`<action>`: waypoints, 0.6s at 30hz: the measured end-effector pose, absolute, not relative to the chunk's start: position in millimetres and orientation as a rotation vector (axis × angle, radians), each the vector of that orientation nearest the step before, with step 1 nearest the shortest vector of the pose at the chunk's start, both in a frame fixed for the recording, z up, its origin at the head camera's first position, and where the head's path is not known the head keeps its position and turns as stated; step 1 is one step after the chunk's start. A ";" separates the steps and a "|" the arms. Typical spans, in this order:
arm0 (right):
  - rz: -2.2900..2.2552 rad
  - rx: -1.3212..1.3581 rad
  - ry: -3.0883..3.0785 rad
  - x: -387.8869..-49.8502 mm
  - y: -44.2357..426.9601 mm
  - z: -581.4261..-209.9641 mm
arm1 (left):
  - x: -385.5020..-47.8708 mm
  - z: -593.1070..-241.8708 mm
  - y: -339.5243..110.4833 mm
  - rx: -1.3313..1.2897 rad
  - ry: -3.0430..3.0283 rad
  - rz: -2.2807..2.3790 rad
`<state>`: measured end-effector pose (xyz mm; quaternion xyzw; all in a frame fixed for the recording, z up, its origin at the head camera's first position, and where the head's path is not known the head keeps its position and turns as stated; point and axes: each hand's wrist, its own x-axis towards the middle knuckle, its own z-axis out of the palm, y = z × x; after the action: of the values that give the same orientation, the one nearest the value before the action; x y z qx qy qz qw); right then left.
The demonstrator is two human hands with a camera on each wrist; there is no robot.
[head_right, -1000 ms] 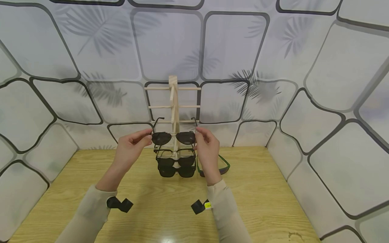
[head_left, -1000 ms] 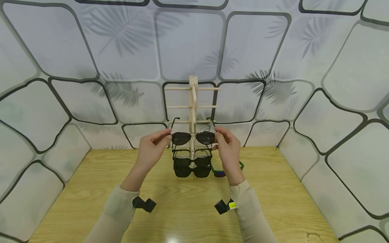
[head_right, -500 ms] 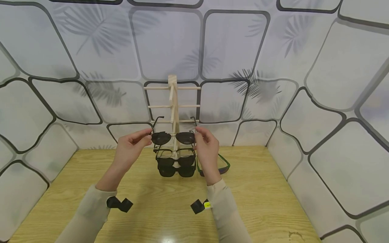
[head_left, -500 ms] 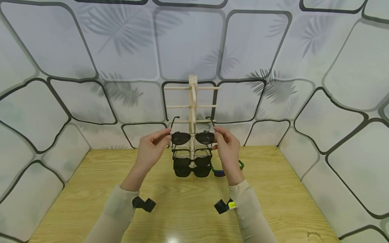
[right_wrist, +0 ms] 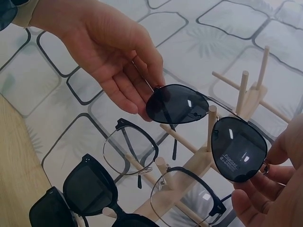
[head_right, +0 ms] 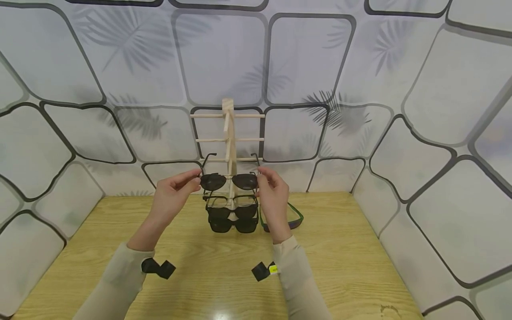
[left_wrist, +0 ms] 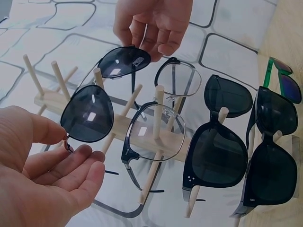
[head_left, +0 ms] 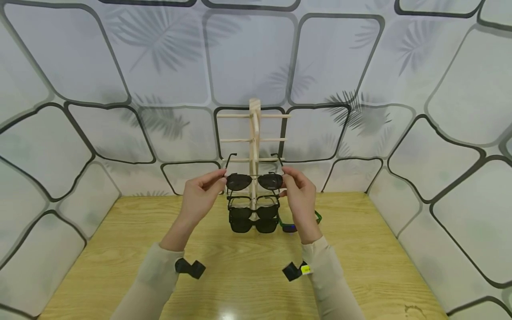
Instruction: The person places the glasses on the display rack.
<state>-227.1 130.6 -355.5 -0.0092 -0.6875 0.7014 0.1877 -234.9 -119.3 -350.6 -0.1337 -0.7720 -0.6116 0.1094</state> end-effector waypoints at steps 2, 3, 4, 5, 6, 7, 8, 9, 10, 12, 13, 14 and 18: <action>1.973 -0.021 -1.931 -227.7 130.7 -356.6 | -234.8 -351.1 -119.7 -0.394 -2.272 -1.795; 1.973 -0.019 -1.929 -227.9 130.6 -357.0 | -234.9 -351.4 -119.9 -0.395 -2.275 -1.793; 1.972 -0.018 -1.927 -227.9 130.6 -357.3 | -234.8 -351.7 -120.1 -0.396 -2.279 -1.790; 1.970 -0.016 -1.926 -228.0 130.5 -357.6 | -234.8 -352.0 -120.3 -0.396 -2.282 -1.789; 1.968 -0.013 -1.925 -228.1 130.5 -357.8 | -234.9 -352.2 -120.4 -0.397 -2.284 -1.786; 1.966 -0.011 -1.926 -228.2 130.6 -358.0 | -234.9 -352.3 -120.5 -0.397 -2.284 -1.788; 1.962 -0.011 -1.930 -227.8 130.7 -357.8 | -234.9 -352.2 -120.6 -0.399 -2.285 -1.786; 1.959 -0.010 -1.934 -227.8 130.9 -357.9 | -234.8 -352.1 -120.6 -0.400 -2.288 -1.783; 1.958 -0.009 -1.938 -227.7 131.3 -357.9 | -234.1 -351.3 -120.3 -0.403 -2.290 -1.780; 1.959 -0.005 -1.944 -227.5 132.2 -357.6 | -233.7 -350.2 -119.8 -0.402 -2.292 -1.770; 1.958 -0.004 -1.949 -227.3 132.8 -357.3 | -233.2 -349.5 -119.6 -0.400 -2.292 -1.763; 1.957 -0.003 -1.952 -227.2 133.4 -356.9 | -232.9 -348.9 -119.2 -0.400 -2.290 -1.754; 1.932 0.000 -1.971 -226.7 137.3 -355.5 | -229.3 -347.4 -118.6 -0.379 -2.279 -1.737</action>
<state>-226.7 137.3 -355.5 -0.0001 -0.7013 0.6872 0.1895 -229.3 -118.6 -347.4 -0.1301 -0.7822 -0.5963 0.1254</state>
